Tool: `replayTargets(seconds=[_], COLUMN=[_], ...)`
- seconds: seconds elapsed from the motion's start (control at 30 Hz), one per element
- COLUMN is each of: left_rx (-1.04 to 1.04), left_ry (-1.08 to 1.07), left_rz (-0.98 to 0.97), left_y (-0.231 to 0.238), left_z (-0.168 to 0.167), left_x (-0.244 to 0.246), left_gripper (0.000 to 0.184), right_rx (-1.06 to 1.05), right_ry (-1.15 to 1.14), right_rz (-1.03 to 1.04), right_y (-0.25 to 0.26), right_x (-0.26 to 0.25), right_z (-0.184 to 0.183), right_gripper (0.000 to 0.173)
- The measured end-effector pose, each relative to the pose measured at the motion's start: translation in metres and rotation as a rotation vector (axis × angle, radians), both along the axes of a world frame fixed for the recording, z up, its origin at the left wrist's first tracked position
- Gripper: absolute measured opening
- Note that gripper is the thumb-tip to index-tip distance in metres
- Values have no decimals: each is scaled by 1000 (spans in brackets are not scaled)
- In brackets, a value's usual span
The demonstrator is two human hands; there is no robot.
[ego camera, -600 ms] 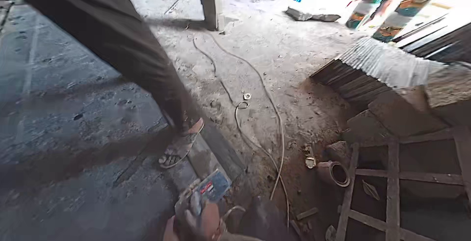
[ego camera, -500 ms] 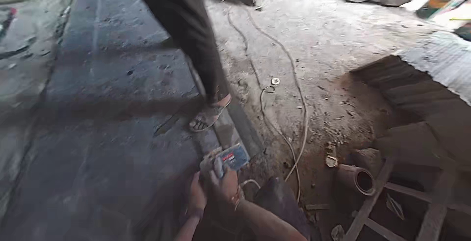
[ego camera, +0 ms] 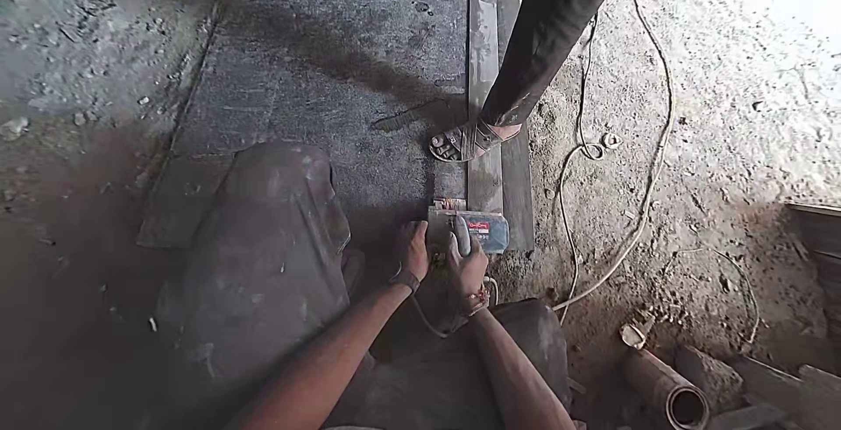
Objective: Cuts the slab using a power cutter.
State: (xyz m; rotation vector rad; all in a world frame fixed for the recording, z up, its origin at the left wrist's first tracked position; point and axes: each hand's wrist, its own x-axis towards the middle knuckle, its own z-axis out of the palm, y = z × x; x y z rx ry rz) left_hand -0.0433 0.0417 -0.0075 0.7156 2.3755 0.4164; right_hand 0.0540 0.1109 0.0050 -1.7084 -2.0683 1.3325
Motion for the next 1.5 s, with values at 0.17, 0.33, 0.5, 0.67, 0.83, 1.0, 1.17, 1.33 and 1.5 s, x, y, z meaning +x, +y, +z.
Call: replayTargets(seconds=[0.17,0.33,0.5,0.67,0.83,1.0,1.17,1.33,1.5], left_rx=[13,-4,-8,28,47,25,13,12,3], left_ry=[-11,-37,-51,-43,-29,-43,-47,-36,-44], left_rz=[23,21,13,-2,13,18,6,5,2], left_y=[4,6,8,8,9,13,16,19,22], left_z=[3,2,6,3,0,3,3,3,4], left_x=[-4,-9,-13,-16,-18,-21,-24,-26,-30], left_gripper=[49,49,48,47,44,46,47,48,50], right_rx=[18,22,72,114,130,146,134,126,117], right_ry=[-6,-32,-48,-41,-62,-71,-76,-78,-73], right_rz=[4,2,-2,-15,3,-6,-2,-5,-10], right_y=[2,3,3,4,7,9,12,14,17], right_x=[-4,-9,-14,-16,-18,-22,-25,-28,-31], right_z=[0,3,0,-4,-6,-5,-4,-2,-3], right_gripper=[40,40,40,40,38,40,40,39,39])
